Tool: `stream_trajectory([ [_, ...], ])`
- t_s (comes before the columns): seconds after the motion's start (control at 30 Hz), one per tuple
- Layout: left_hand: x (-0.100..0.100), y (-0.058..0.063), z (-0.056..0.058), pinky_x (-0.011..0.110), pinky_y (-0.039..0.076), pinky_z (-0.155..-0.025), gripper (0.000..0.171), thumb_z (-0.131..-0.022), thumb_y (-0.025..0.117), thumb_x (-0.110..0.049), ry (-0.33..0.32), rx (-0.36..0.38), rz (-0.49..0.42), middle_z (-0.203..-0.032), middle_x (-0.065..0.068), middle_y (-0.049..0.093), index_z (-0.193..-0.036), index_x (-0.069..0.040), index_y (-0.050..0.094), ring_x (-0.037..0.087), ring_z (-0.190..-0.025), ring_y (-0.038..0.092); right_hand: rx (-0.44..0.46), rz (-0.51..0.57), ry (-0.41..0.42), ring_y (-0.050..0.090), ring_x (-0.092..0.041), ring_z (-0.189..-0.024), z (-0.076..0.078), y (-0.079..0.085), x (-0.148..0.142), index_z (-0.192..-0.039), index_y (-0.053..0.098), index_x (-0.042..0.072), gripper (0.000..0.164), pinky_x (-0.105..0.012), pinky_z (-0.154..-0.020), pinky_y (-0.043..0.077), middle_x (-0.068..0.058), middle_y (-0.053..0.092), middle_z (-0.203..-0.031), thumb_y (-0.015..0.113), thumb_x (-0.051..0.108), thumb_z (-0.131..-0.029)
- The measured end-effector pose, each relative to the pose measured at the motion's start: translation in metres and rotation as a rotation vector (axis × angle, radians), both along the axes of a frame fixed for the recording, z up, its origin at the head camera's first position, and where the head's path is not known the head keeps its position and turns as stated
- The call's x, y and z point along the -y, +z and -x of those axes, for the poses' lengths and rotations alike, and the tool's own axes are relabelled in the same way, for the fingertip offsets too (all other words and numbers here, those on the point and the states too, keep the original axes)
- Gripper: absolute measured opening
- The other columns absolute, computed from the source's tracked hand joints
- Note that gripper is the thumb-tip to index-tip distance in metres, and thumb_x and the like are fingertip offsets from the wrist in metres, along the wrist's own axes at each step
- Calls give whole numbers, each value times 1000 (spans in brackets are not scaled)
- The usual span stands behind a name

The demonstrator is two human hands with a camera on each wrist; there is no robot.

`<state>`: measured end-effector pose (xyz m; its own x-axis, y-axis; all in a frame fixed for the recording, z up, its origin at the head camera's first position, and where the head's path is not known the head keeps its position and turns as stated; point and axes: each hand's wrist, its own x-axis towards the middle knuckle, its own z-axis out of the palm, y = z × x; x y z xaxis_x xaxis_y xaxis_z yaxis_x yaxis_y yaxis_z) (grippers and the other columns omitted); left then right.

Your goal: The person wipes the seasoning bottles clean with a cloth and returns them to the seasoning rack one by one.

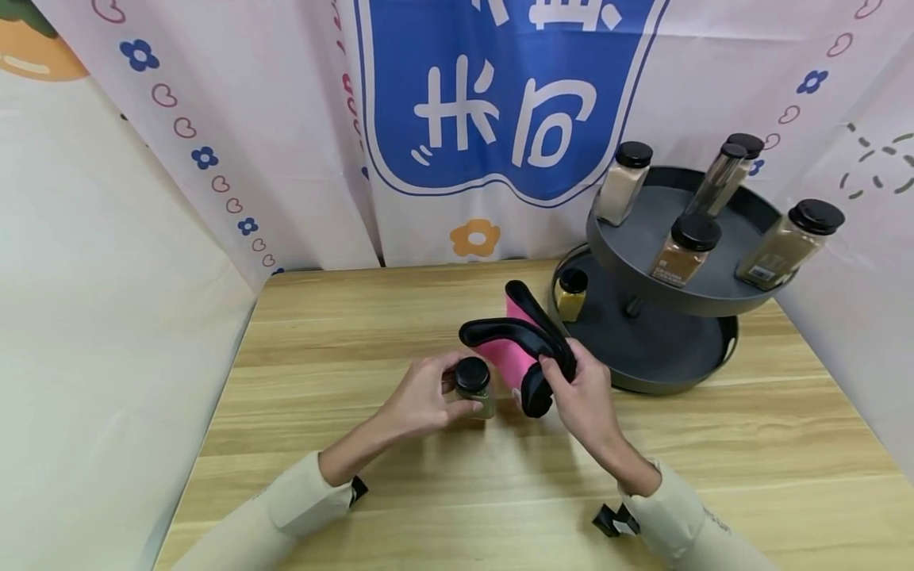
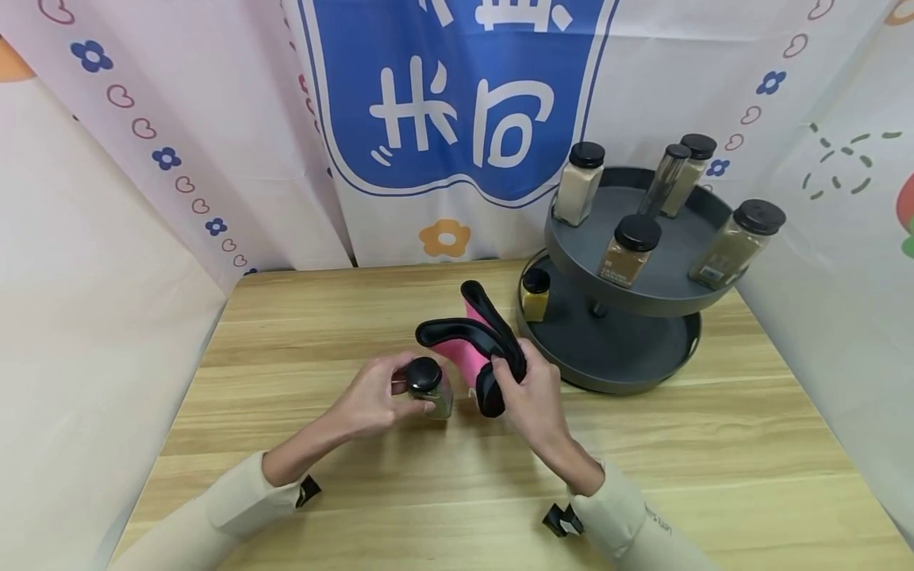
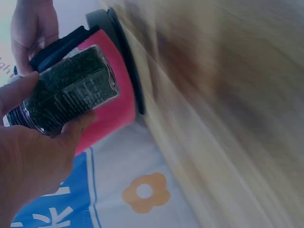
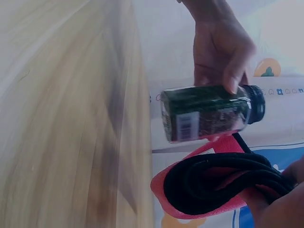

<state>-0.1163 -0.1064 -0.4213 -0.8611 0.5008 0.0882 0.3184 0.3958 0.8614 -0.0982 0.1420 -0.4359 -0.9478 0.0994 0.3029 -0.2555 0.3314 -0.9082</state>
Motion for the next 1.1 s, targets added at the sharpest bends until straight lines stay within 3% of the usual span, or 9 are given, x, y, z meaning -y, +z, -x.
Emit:
stream_trajectory([
  [0.13,4,-8,5,29,60,-92,45,-81,89,-2,-48,-9,3,-114,10,74,-122,1,68,15,-105,71,6,-1,1,50,-9,-56,0,0,-2,-99,70,2,5,-21,-50,41,-5,56,-71,69,6,-101],
  [0.43,12,-23,12,27,59,-93,46,-80,88,2,-107,15,27,-114,10,72,-120,1,68,17,-106,71,18,-10,-5,50,-10,-56,0,-1,-4,-100,70,2,4,-22,-50,40,-6,57,-72,69,6,-101],
  [0.97,19,-35,16,30,58,-98,47,-81,87,2,-143,14,88,-115,11,75,-123,1,66,25,-113,72,45,-12,-10,50,-10,-58,-2,-3,-5,-100,71,2,6,-23,-52,41,-6,56,-72,69,7,-101],
  [1.1,20,-35,17,35,58,-100,50,-82,87,-1,-171,-47,133,-117,11,74,-127,2,65,26,-114,71,48,-11,-9,50,-10,-58,-1,-3,-5,-100,70,1,6,-23,-52,41,-6,57,-72,69,7,-101],
])
